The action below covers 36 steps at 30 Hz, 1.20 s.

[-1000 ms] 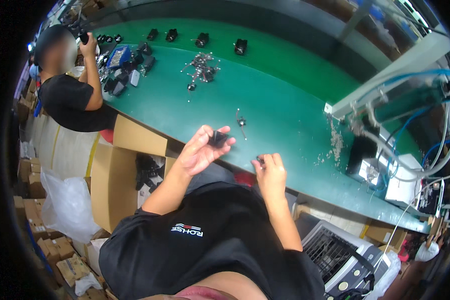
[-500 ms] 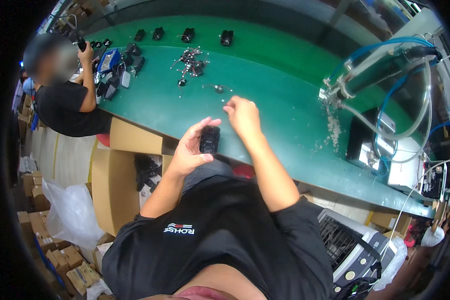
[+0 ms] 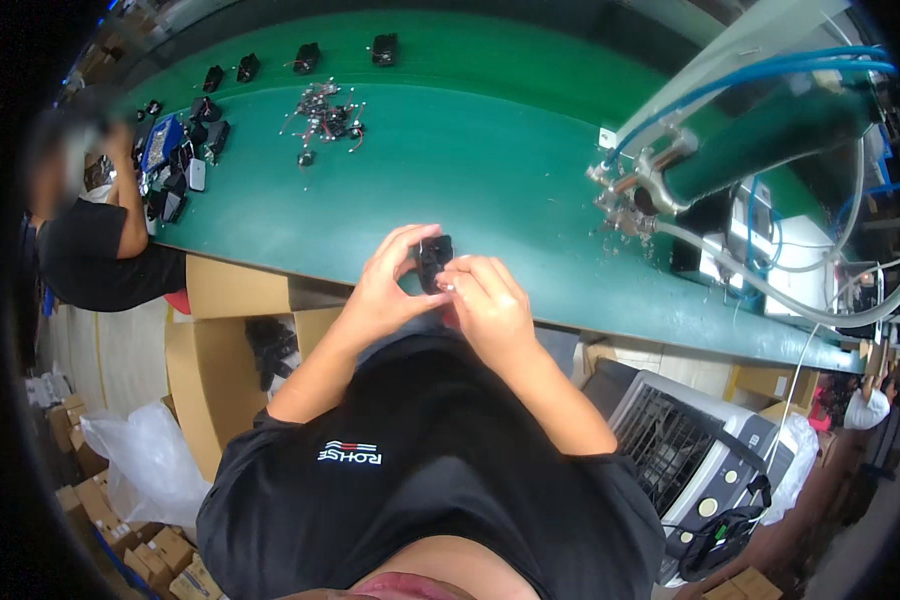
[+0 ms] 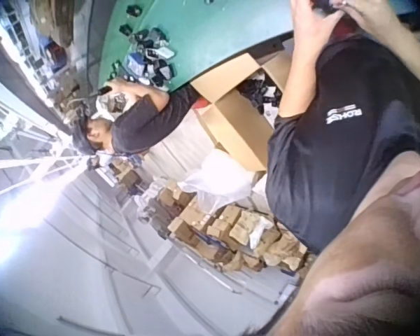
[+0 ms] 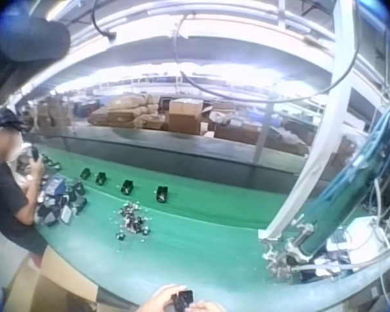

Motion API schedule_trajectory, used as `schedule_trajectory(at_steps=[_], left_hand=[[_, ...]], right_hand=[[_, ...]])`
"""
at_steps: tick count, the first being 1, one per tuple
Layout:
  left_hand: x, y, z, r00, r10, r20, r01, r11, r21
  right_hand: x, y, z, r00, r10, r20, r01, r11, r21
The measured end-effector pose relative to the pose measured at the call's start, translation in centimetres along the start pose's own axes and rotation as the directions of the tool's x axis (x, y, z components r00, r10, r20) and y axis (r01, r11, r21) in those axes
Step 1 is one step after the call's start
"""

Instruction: Assemble small electronic components by connecting parts and using a pneumatic tool to secure them.

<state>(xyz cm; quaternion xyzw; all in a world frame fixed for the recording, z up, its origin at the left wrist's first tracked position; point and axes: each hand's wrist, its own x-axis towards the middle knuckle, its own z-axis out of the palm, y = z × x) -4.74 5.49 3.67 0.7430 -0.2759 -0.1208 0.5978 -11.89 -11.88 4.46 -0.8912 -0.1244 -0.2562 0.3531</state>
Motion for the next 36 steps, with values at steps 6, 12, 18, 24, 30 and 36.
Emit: schedule_trajectory(at_steps=[6, 12, 18, 24, 30, 36], left_hand=[[0.1, -0.6, 0.8, 0.994, 0.106, 0.005, -0.106, 0.988, 0.114], [0.1, -0.2, 0.6, 0.995, 0.103, 0.019, -0.104, 0.979, 0.175], [0.6, -0.3, 0.5, 0.995, 0.078, 0.056, -0.087, 0.978, 0.19], [1.8, -1.7, 1.3, 0.98, 0.176, 0.094, -0.19, 0.967, 0.171], [4.7, -3.4, 2.3, 0.974, 0.222, 0.042, -0.216, 0.969, -0.119], [5.6, -4.4, 3.2, 0.956, 0.263, 0.127, -0.272, 0.96, 0.06]], right_hand=[[-0.1, 0.2, -0.5, 0.997, -0.07, 0.024, 0.072, 0.994, -0.08], [0.1, 0.4, -0.5, 0.988, -0.108, 0.11, 0.118, 0.989, -0.094], [0.6, 0.3, -0.4, 0.991, 0.085, 0.098, -0.076, 0.993, -0.091], [0.5, 1.3, -2.2, 0.966, 0.149, 0.213, -0.146, 0.989, -0.029], [7.6, 1.7, -12.2, 0.793, -0.082, -0.603, -0.09, 0.964, -0.25], [16.9, 4.6, -15.6, 0.723, 0.31, -0.617, -0.063, 0.919, 0.388]])
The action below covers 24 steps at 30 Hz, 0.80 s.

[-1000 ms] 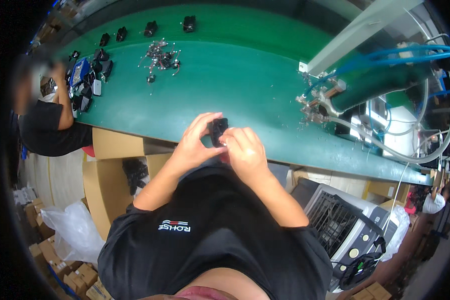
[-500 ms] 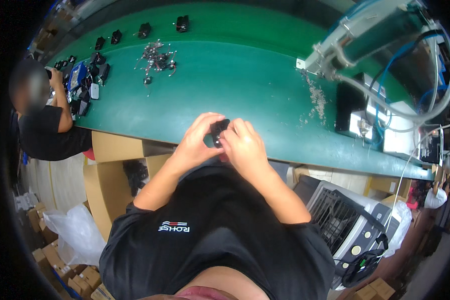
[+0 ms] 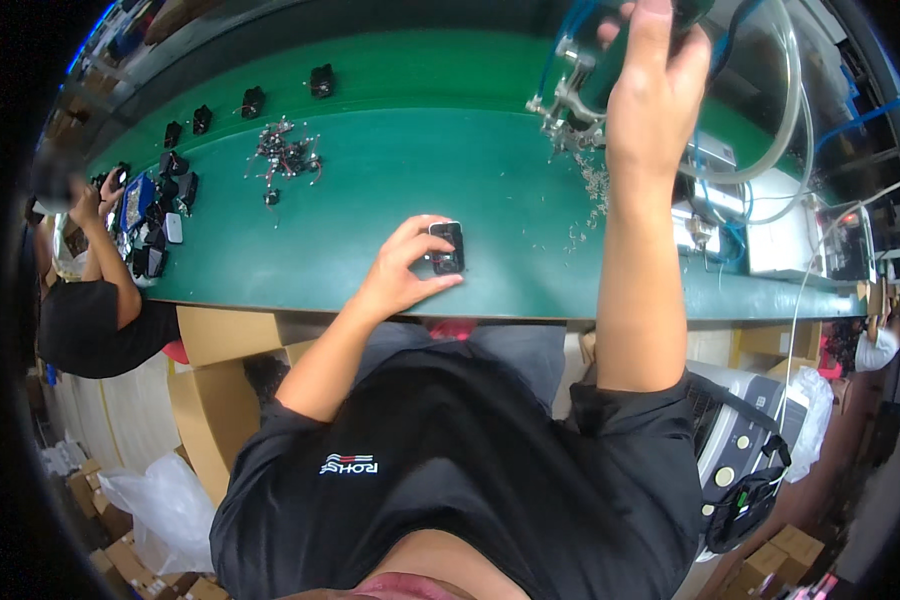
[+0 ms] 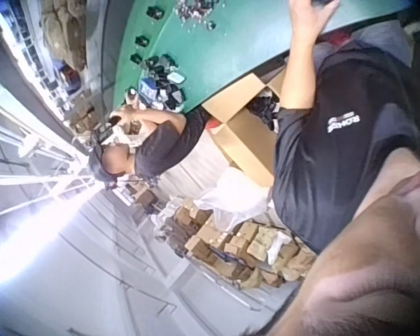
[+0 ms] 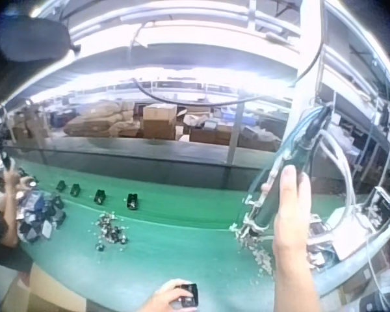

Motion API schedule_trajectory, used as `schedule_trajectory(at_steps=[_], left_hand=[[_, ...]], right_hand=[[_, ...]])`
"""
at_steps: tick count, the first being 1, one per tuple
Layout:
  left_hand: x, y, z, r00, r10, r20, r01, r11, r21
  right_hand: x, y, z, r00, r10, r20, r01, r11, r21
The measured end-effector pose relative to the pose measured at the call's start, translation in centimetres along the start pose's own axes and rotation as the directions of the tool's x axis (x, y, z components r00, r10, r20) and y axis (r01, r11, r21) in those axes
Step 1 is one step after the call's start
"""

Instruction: Assemble small electronic components by connecting parts and using a pneumatic tool to secure them.

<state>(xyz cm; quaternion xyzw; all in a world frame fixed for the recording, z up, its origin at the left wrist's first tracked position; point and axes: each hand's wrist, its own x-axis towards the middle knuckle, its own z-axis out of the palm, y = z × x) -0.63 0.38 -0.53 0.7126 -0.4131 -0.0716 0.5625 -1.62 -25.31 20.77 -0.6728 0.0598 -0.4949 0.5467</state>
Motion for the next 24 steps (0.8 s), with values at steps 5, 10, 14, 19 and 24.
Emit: schedule_trajectory(at_steps=[5, 10, 14, 19, 24], left_hand=[[-0.2, 0.1, 0.0, 0.99, 0.141, -0.022, -0.126, 0.936, 0.328], [-0.6, -0.3, 0.4, 0.992, 0.125, -0.024, -0.111, 0.943, 0.315], [-0.4, 0.2, 0.3, 0.995, 0.103, 0.001, -0.097, 0.94, 0.327], [-0.3, 0.4, 0.3, 0.995, 0.103, 0.014, -0.102, 0.941, 0.322], [-0.2, 0.8, 0.1, 0.994, 0.107, 0.005, -0.103, 0.938, 0.332]], right_hand=[[-3.1, 0.6, 0.8, 0.993, 0.116, 0.007, -0.115, 0.98, 0.16], [-9.3, -1.2, 1.8, 0.961, 0.252, 0.116, -0.275, 0.922, 0.272], [-12.1, -1.6, 1.6, 0.929, 0.304, 0.211, -0.37, 0.788, 0.492], [-13.4, -0.6, 1.0, 0.92, 0.183, 0.346, -0.341, 0.807, 0.482], [-13.7, -0.5, 1.5, 0.925, 0.268, 0.271, -0.371, 0.797, 0.477]])
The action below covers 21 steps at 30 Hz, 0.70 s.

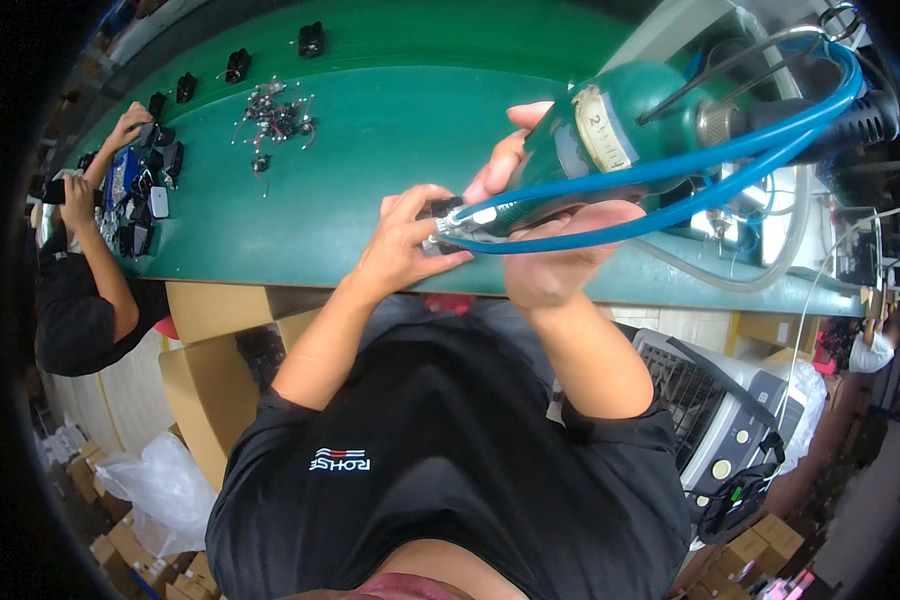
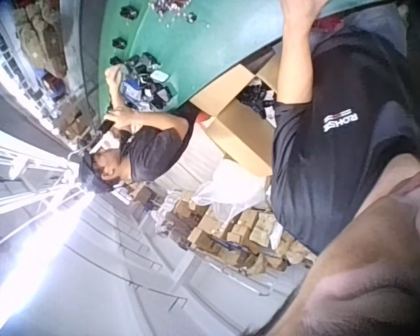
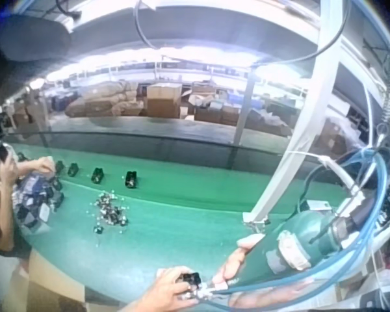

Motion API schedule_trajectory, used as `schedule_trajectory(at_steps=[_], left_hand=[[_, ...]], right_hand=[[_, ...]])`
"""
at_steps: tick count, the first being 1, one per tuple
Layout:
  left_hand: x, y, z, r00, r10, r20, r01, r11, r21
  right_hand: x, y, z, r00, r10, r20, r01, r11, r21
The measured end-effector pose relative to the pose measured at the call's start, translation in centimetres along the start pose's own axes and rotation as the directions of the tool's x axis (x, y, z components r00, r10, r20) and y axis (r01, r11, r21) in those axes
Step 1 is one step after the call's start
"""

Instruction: Assemble small electronic components by connecting parts and using a pneumatic tool to secure them.

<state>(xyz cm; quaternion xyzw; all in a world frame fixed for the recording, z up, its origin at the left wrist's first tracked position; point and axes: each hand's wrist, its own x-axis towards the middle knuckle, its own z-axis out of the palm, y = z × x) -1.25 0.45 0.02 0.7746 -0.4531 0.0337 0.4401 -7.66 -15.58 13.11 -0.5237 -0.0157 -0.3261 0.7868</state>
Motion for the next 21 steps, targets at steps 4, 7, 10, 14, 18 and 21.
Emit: schedule_trajectory(at_steps=[4, 7, 10, 14, 18, 21], left_hand=[[0.0, 0.0, -0.1, 1.0, -0.01, 0.009, 0.01, 1.0, -0.009], [0.0, 0.0, -0.1, 1.0, -0.011, 0.014, 0.011, 1.0, -0.022], [0.1, -0.1, -0.1, 1.0, -0.015, 0.017, 0.015, 1.0, -0.022], [0.0, -0.2, -0.2, 0.999, -0.037, 0.03, 0.039, 0.998, -0.049], [0.0, -0.1, -0.1, 0.999, -0.004, 0.038, 0.004, 1.0, -0.004], [0.0, 0.0, -0.1, 1.0, -0.005, 0.013, 0.006, 1.0, -0.008]], right_hand=[[0.0, 0.3, -0.6, 0.998, -0.003, 0.059, 0.006, 0.998, -0.057], [0.1, 0.6, -1.2, 0.993, -0.034, 0.116, 0.029, 0.998, 0.047], [0.1, 0.8, -1.4, 0.989, -0.017, 0.15, -0.001, 0.993, 0.121], [-0.3, 1.3, -1.2, 0.99, -0.005, 0.138, -0.012, 0.993, 0.121], [-0.8, 1.4, -0.8, 0.993, 0.035, 0.109, -0.025, 0.995, -0.097], [0.0, 1.2, -1.2, 0.985, 0.008, 0.17, -0.019, 0.998, 0.066]])
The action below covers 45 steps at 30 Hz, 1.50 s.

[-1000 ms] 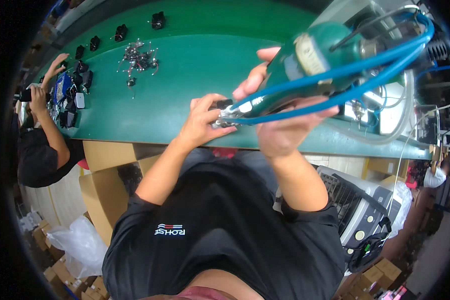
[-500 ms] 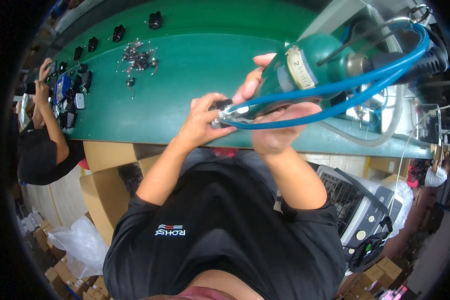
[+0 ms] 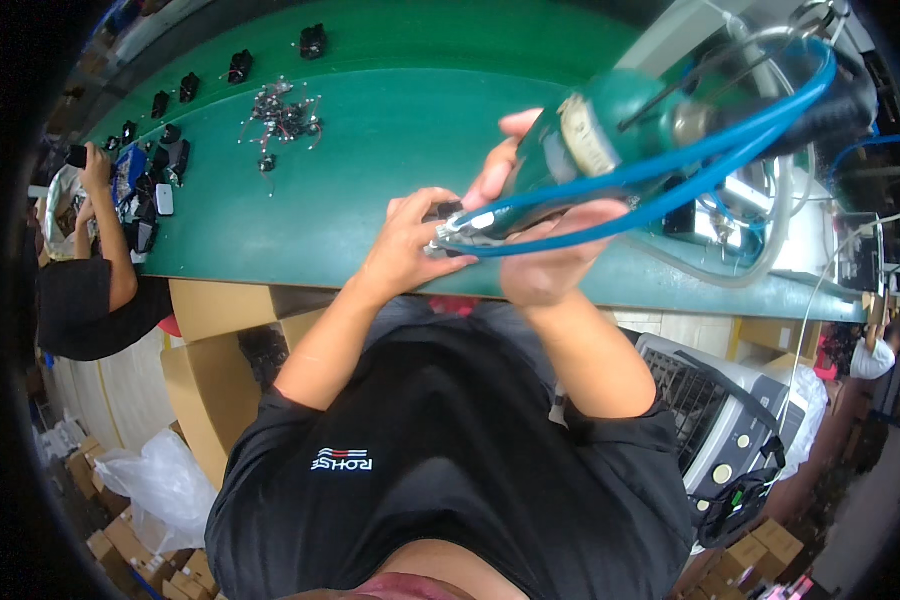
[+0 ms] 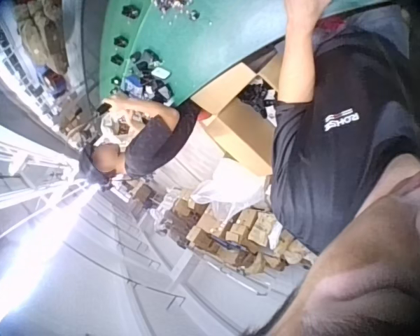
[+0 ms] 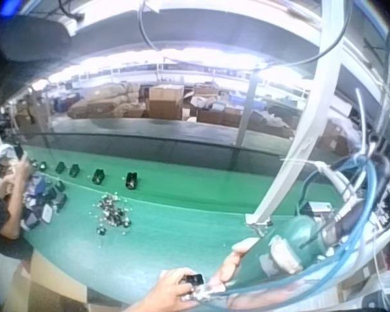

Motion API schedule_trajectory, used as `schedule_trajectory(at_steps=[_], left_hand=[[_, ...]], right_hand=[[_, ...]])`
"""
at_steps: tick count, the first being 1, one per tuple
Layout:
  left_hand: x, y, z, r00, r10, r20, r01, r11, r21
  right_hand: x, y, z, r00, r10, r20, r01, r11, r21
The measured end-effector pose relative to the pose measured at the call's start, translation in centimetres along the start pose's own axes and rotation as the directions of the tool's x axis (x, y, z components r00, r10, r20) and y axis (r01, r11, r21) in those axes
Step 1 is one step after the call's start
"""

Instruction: Assemble small electronic components by connecting parts and using a pneumatic tool to secure them.

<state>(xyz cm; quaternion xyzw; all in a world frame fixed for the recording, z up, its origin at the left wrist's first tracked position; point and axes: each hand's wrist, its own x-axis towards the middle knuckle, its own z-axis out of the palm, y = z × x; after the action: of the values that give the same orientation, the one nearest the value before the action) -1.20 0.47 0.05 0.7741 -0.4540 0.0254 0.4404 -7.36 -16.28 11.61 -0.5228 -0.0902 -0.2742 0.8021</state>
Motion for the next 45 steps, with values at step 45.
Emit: schedule_trajectory(at_steps=[45], left_hand=[[0.0, -0.1, 0.0, 1.0, -0.012, -0.01, 0.012, 1.0, 0.001]], right_hand=[[1.1, -0.6, -1.3, 0.993, -0.029, 0.115, 0.01, 0.986, 0.165]])
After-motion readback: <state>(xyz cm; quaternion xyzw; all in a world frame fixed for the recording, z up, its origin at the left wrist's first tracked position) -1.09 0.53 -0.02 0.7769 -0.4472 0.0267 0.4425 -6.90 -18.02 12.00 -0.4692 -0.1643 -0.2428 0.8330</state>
